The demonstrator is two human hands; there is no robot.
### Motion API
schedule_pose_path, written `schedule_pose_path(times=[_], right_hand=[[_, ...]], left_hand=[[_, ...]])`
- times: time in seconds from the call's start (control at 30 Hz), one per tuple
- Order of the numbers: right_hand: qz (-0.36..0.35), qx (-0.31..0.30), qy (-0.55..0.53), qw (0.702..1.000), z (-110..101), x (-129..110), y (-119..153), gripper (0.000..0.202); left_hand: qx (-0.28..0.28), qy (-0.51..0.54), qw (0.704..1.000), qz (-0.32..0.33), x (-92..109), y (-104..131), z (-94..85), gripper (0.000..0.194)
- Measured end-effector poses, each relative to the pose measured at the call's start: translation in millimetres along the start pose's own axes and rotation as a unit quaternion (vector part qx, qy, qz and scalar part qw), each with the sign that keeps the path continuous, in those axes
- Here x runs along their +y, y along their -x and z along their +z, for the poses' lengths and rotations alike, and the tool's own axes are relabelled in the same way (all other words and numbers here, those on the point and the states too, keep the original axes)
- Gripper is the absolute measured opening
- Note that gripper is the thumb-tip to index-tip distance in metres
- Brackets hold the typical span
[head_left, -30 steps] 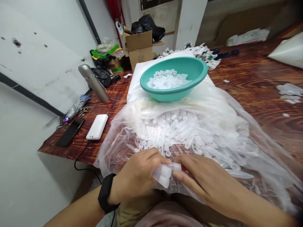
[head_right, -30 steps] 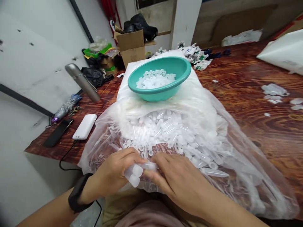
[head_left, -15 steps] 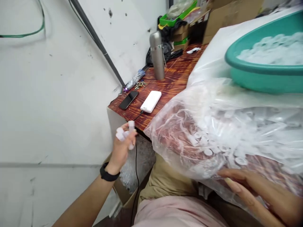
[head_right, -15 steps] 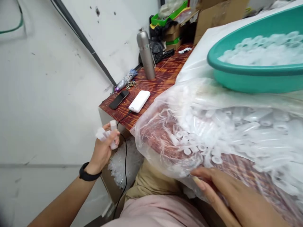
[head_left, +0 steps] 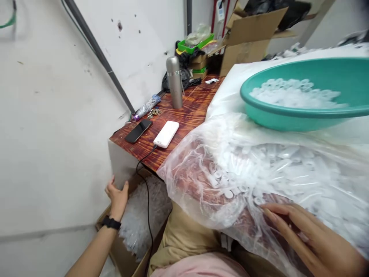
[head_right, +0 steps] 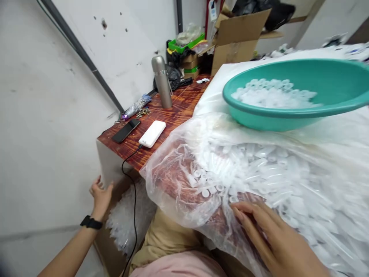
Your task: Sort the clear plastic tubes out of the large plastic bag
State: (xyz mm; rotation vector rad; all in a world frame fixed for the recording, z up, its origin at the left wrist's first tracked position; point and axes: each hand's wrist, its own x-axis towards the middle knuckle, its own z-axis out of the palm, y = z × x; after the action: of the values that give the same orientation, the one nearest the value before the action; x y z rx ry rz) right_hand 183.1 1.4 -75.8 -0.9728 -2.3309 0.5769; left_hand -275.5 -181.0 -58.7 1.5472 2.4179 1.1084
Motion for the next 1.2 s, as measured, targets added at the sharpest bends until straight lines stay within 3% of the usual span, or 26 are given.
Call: schedule_pose_path(times=[0.07,0.13,0.17,0.2,0.27,0.3,0.37,0.43,0.57,0.7,0.87,1.03,1.2], right_hand=[[0.001,-0.005,0.039,0.999,-4.1,-3.3,-9.0,0.035],[-0.009,0.002,0.071,0.997,-1.7,-10.1,-19.6,0.037],[-0.023,0.004,0.084,0.996,0.8,-13.4,-24.5,0.036],[-0.038,0.005,0.092,0.995,3.4,-16.1,-28.7,0.034],[-0.054,0.007,0.094,0.994,7.0,-18.3,-33.6,0.030],[-0.055,0.009,0.090,0.994,7.5,-17.9,-34.0,0.028],[-0.047,0.015,0.079,0.996,6.0,-14.8,-31.2,0.025],[-0.033,0.032,0.076,0.996,2.6,-10.4,-25.1,0.025],[-0.009,0.069,0.071,0.995,-2.4,-4.7,-12.4,0.026],[0.028,0.096,0.058,0.993,-4.6,-5.5,-6.6,0.028],[0.054,0.105,0.020,0.993,-10.5,-10.3,-5.1,0.025],[0.073,0.105,0.000,0.992,-14.5,-14.3,-2.5,0.027],[0.036,0.088,0.005,0.995,-21.6,-29.0,-4.6,0.032]], left_hand=[[0.080,0.023,0.997,0.003,25.9,-18.2,9.9,0.037],[0.080,0.040,0.995,0.055,67.9,-36.8,23.1,0.032],[0.016,0.044,0.990,0.129,93.2,-46.7,30.9,0.031],[-0.085,0.032,0.970,0.226,119.6,-57.2,39.6,0.031],[-0.171,0.019,0.927,0.333,169.4,-79.9,59.6,0.024],[-0.221,-0.057,0.891,0.394,190.3,-91.3,70.8,0.028],[-0.279,-0.188,0.829,0.446,221.0,-111.5,94.1,0.027],[-0.291,-0.245,0.814,0.440,237.6,-124.7,115.8,0.019],[-0.273,-0.283,0.835,0.384,246.5,-127.9,143.7,0.048],[-0.276,-0.292,0.841,0.361,247.0,-122.0,150.3,0.043],[-0.291,-0.259,0.848,0.360,245.9,-122.9,147.7,0.026],[-0.311,-0.178,0.850,0.385,243.3,-105.5,134.9,0.025],[-0.316,0.044,0.841,0.438,235.2,-78.3,122.2,0.023]])
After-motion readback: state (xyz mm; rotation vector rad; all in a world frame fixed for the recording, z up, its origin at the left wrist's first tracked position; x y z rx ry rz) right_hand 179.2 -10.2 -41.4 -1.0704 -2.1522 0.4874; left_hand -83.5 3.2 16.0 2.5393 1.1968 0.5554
